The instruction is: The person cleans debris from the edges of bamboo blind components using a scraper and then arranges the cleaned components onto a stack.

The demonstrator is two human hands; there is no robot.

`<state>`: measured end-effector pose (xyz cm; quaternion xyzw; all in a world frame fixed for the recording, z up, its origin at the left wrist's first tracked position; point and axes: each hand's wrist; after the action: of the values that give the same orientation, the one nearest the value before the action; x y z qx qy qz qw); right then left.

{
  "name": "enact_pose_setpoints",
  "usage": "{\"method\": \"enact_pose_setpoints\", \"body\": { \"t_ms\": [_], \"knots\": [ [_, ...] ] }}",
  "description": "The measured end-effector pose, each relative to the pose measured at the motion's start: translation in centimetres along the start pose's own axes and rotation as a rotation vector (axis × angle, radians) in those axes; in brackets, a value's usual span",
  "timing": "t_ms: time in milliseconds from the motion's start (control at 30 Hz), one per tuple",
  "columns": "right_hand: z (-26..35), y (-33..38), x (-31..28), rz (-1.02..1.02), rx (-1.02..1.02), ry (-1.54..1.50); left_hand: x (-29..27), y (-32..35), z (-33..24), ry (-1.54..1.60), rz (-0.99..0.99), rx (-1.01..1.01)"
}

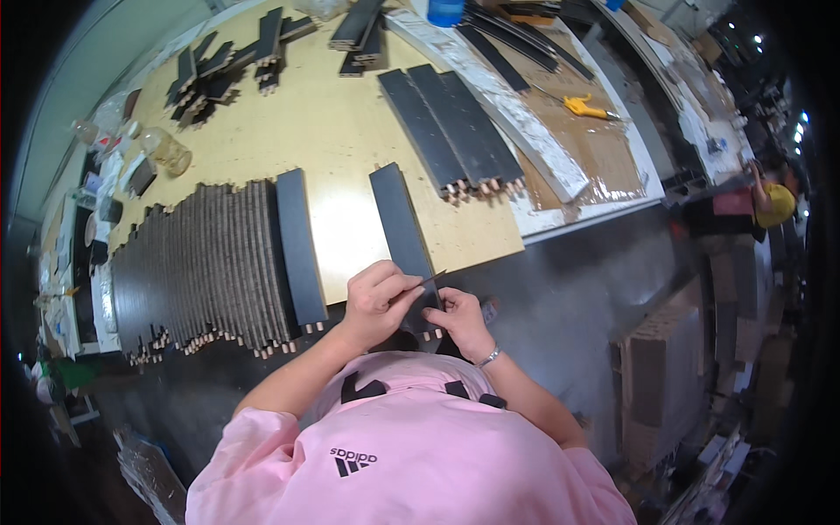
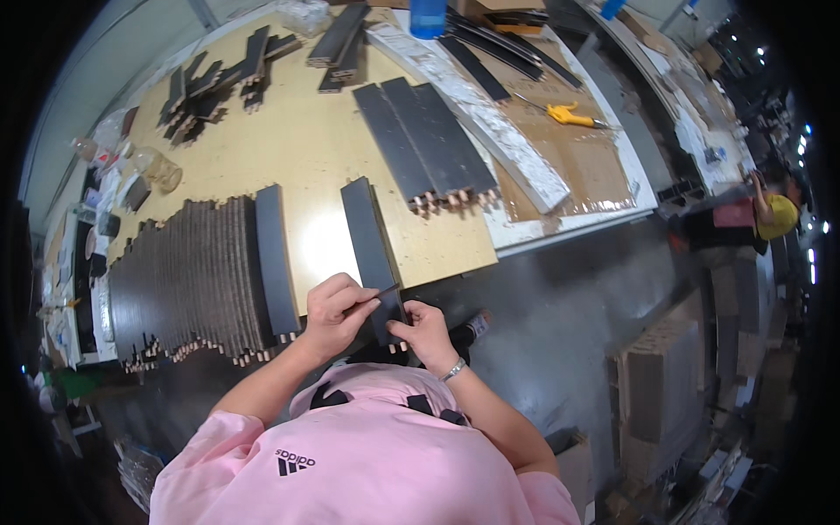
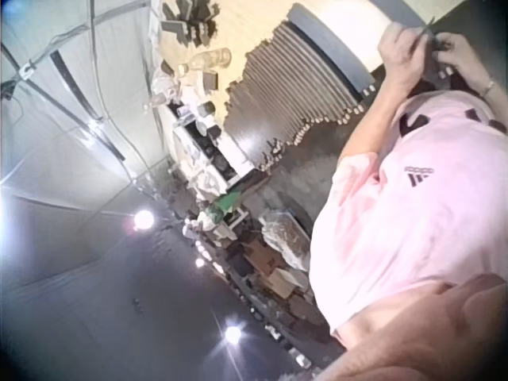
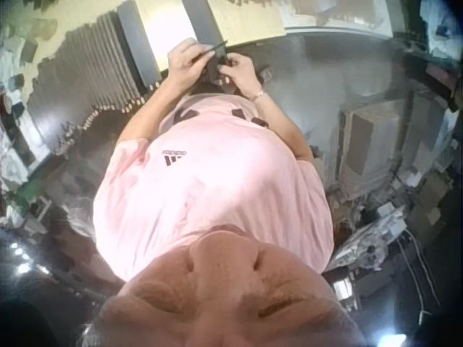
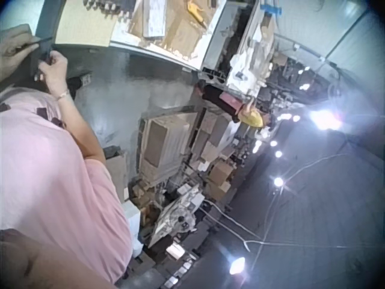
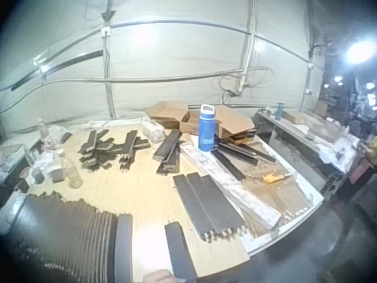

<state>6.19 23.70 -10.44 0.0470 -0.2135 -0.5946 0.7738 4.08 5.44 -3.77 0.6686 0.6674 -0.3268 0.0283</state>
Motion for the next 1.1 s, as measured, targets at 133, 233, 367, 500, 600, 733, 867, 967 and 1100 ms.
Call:
{"method": "enact_pose_setpoints", "body": {
  "t_ms": [133, 233, 367, 500, 600, 733, 867, 967, 1100],
  "knots": [
    [2.4, -1.3, 4.9, 0.2, 0.111, -0.137, -1.5, 1.1, -1.4, 0.076, -0.118, -0.037],
    [0.2, -2.9, 7.7, 0.217, 0.277, -0.393, -3.0, 2.0, -2.9, 0.047, -0.169, -0.07],
    [-2.7, -3.0, 11.6, 0.226, 0.253, -0.44, -4.2, 3.8, -2.3, 0.058, -0.247, -0.097],
    [-3.1, -3.5, 12.1, 0.199, 0.294, -0.297, -5.9, 5.4, -2.6, 0.026, -0.288, -0.161],
    [-3.0, -3.0, 13.6, 0.177, 0.322, -0.245, -6.5, 7.0, -1.9, 0.059, -0.332, -0.234],
    [-3.5, -3.0, 15.1, 0.172, 0.422, -0.461, -7.0, 7.6, -1.9, 0.07, -0.402, -0.283],
    [-2.1, -2.6, 14.6, 0.191, 0.392, -0.425, -7.5, 8.0, -1.2, 0.105, -0.459, -0.318],
    [-0.8, -3.5, 12.0, 0.151, 0.485, -0.605, -8.3, 7.8, -0.9, 0.199, -0.452, -0.598],
    [-1.1, -3.8, 7.7, 0.302, 0.611, -0.666, -6.1, 8.0, 3.3, 0.501, -0.431, -0.678]
  ]
}}
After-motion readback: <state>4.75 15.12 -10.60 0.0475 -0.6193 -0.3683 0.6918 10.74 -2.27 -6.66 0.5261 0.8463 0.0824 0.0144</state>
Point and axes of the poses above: each hand's wrist, its own y-axis away from the middle knuckle, its own x-axis out of the palm, z = x × y, and after that the axes turned 4 degrees about -x, right-handed
